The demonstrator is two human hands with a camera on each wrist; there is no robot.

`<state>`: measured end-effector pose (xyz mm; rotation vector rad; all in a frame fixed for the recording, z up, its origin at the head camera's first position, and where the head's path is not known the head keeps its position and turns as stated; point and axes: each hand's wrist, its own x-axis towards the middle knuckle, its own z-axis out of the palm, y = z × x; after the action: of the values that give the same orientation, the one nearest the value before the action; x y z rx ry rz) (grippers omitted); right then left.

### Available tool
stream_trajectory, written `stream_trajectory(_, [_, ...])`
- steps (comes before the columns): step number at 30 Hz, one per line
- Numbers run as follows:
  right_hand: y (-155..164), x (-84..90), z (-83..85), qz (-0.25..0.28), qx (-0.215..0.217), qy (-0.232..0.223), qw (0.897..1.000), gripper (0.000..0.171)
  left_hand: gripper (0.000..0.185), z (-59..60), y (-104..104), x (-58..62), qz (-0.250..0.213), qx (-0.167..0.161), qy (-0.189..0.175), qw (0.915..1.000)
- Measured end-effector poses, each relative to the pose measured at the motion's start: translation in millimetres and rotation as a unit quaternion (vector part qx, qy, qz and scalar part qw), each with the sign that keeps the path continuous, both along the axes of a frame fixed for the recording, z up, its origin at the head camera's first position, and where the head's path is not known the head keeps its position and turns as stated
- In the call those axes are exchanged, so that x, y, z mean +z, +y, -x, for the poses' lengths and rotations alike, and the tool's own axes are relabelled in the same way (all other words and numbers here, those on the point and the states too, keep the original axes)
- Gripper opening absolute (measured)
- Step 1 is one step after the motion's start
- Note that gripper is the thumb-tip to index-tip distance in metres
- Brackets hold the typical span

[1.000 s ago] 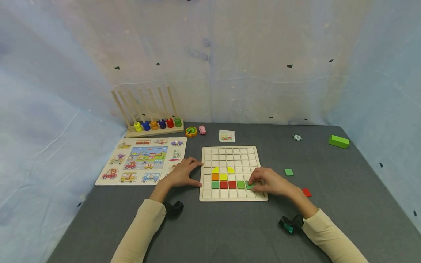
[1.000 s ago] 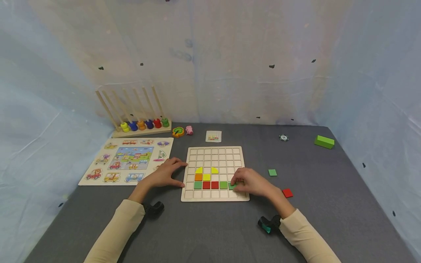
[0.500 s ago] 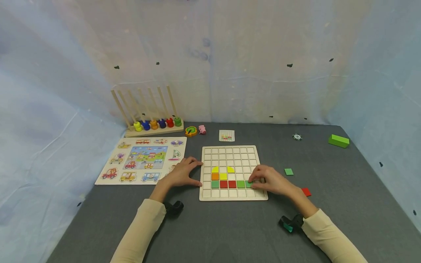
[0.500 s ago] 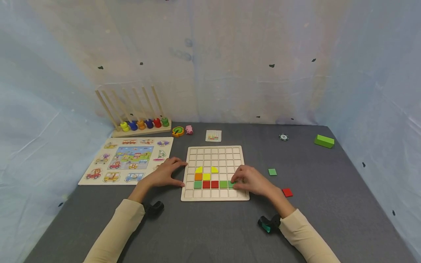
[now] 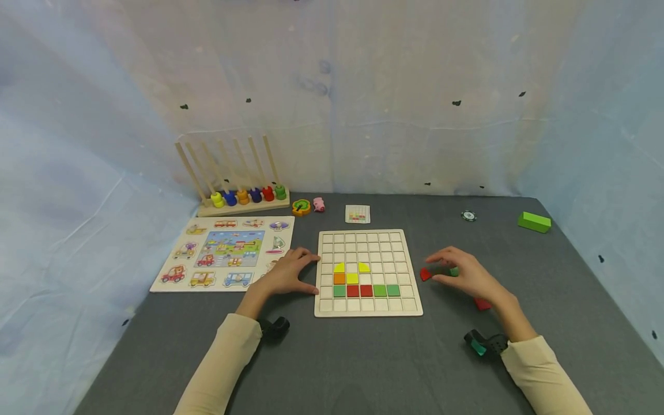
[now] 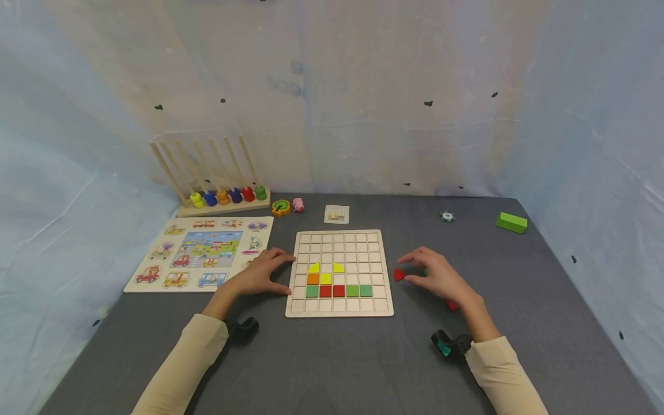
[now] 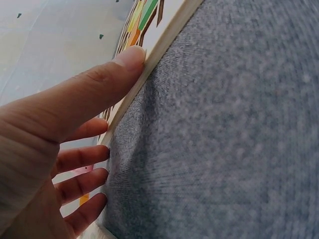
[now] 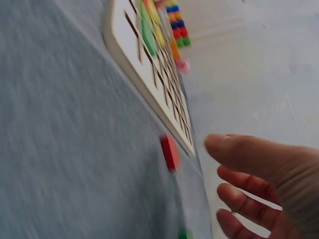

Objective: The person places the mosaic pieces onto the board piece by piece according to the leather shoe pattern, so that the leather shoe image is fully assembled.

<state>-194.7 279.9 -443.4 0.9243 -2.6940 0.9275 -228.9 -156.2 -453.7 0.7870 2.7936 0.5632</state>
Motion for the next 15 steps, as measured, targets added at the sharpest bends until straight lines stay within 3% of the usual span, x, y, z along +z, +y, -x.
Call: stream_trajectory(15, [50,-7.8,3.4,-0.045,-0.045,-0.079,0.995,0.048,0.079,-1.0,1,4.3,-0.003,-0.005,-0.003,1.0000])
